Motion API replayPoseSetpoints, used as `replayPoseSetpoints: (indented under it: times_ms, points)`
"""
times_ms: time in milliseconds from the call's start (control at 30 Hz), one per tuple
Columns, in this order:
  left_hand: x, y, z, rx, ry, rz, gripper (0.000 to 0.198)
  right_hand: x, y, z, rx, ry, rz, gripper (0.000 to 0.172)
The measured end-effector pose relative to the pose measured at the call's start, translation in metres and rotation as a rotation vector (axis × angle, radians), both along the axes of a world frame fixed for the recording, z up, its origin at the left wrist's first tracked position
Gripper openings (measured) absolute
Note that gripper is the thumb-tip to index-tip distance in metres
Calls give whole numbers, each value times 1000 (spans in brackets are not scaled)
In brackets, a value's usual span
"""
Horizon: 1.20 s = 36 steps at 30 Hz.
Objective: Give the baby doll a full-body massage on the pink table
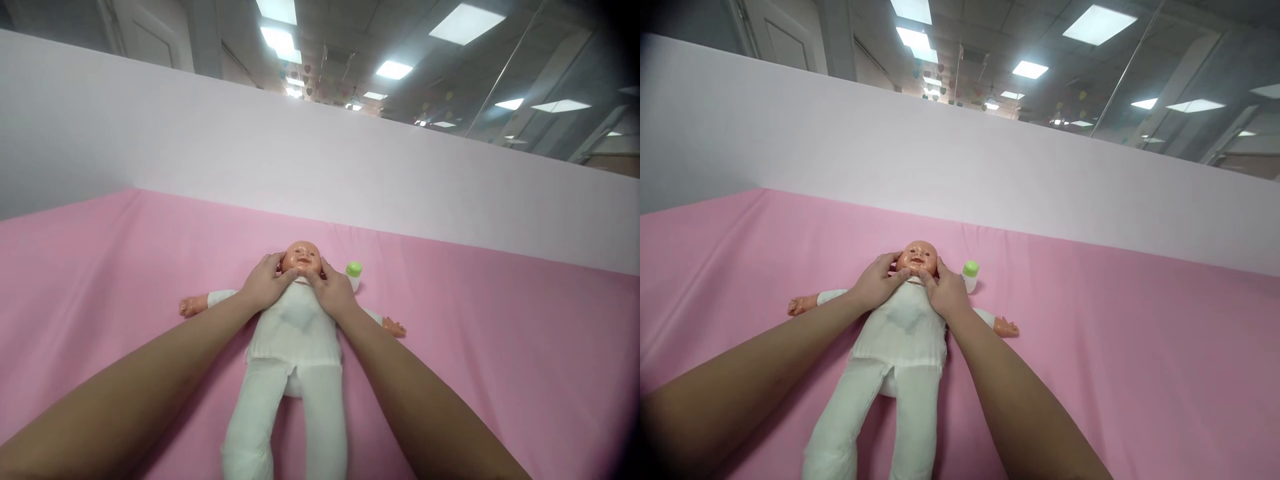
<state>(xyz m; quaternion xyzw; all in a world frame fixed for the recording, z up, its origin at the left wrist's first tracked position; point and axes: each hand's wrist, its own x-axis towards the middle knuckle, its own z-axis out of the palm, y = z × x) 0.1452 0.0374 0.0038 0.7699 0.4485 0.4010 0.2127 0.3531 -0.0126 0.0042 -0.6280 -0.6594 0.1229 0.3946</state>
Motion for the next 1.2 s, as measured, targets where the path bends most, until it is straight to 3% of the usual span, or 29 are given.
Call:
replayPoseSetpoints:
  times_ms: [267, 467, 667, 933, 1200]
  points:
    - [-3, 9, -7, 28, -19, 6, 55, 5, 9, -12, 62, 92, 27, 65]
    - [-2, 5, -3, 20, -19, 8, 55, 3, 6, -10, 87, 134, 30, 59]
    - [1, -5, 4, -1, -10, -5, 68, -5, -4, 4, 20, 50, 11, 80]
    - [0, 0, 0, -8, -23, 8, 59, -1, 1, -2, 61, 35, 13, 54]
    - [-3, 11, -8, -39, -170, -21, 48, 3, 6, -10, 110, 128, 24, 47]
